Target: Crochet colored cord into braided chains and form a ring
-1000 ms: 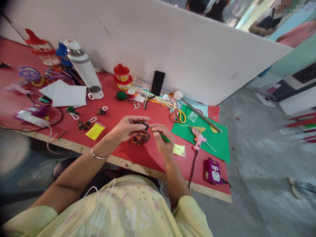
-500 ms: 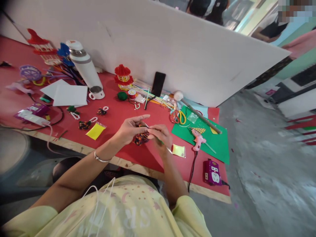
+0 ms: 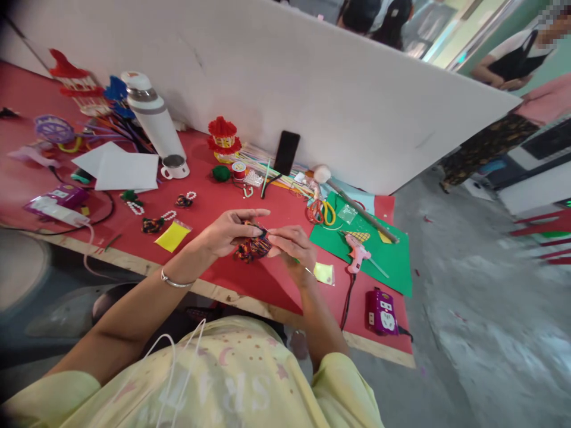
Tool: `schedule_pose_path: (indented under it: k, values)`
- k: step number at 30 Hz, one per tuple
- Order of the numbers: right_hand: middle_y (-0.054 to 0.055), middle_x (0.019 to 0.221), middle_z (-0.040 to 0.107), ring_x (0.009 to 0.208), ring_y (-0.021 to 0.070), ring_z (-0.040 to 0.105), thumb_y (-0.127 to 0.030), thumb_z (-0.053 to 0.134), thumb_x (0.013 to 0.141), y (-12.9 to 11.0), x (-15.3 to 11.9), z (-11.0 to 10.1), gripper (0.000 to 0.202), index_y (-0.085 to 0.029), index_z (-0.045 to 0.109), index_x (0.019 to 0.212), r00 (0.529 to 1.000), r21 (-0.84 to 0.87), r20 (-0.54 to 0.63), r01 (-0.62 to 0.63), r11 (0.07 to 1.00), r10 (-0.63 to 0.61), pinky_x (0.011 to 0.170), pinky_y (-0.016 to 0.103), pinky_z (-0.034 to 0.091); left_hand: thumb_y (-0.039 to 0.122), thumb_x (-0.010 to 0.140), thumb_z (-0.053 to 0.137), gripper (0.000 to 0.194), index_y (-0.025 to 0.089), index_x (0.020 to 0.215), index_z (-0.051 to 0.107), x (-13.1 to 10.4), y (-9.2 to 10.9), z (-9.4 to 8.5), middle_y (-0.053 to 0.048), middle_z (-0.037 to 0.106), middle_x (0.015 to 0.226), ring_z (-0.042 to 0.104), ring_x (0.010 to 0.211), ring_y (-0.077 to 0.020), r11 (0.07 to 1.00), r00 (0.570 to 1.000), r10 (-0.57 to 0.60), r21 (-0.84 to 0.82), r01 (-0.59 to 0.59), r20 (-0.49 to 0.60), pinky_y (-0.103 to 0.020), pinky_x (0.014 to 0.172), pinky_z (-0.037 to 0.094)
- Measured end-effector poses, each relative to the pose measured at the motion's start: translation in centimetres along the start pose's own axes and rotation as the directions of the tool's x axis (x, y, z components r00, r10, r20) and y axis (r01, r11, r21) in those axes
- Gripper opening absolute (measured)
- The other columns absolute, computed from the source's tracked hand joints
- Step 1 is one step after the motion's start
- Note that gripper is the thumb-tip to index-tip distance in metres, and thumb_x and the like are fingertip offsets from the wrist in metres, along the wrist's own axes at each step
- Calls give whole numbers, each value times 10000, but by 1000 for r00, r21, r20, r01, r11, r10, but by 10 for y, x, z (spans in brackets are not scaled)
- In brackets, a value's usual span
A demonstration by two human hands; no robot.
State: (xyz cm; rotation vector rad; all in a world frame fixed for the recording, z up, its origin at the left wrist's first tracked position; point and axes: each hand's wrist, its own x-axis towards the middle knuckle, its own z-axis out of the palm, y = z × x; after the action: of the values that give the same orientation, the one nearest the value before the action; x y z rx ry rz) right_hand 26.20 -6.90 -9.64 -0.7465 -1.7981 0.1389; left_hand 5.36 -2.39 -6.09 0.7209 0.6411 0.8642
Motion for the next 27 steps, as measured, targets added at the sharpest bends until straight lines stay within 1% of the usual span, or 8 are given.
schedule_pose_path:
  k: [11,15,19,20,22,24,25,27]
  values:
    - [62,1086,835,969,236,769,-241,781,908,-12,22,-36,296,-327,793,1191,971,174,223,-128,976,87,860,425,601,94,568,876,489,114,1056,845,1,10,-1,-12,706,683,601,586,-78,971,998,28,238,-39,49,-203,598,480]
    - [61,911,839,897,245,784,-342,749,934,-7,20,-32,120,-290,837,997,946,329,163,-320,888,281,829,426,623,109,572,872,434,123,1005,858,1,11,-2,-28,721,716,593,595,-78,956,994,40,284,-67,98,-200,580,460]
    - [36,853,807,787,210,766,-546,709,924,-1,0,-3,279,-290,815,887,839,553,46,-473,686,542,692,365,629,187,634,874,504,131,1133,832,5,-1,3,-30,724,755,615,638,-97,954,988,87,275,-120,128,-224,624,488]
    - [30,869,798,781,198,759,-553,696,932,-1,-6,6,285,-295,813,900,821,551,-28,-463,694,570,679,350,622,199,654,867,530,139,1178,818,5,-7,5,-27,728,769,624,665,-103,940,985,145,296,-168,98,-227,647,497]
    - [36,953,788,868,195,750,-458,713,948,-4,-16,21,190,-306,821,983,822,389,-179,-446,806,541,755,358,622,185,680,847,549,160,1227,800,7,-20,11,-20,744,805,636,734,-108,871,946,324,395,-291,-17,-220,705,509]
    - [42,1025,777,947,207,728,-325,761,927,-9,-21,33,163,-333,819,1079,871,131,-300,-367,921,389,841,386,611,162,693,828,554,181,1245,792,8,-32,17,-13,761,852,642,782,-105,809,881,458,468,-357,-119,-207,750,513]
    - [43,1047,772,968,215,717,-275,778,911,-10,-21,37,224,-353,812,1119,896,17,-334,-305,952,293,866,403,603,164,697,825,572,184,1267,780,8,-36,19,-5,757,846,638,763,-99,822,874,460,446,-354,-153,-201,733,511]
    - [46,1065,766,978,228,707,-242,778,908,-12,-19,40,302,-383,795,1174,916,-104,-375,-194,975,142,873,429,596,198,692,838,627,167,1312,749,8,-37,22,10,727,773,611,651,-83,918,925,334,284,-276,-182,-183,604,472]
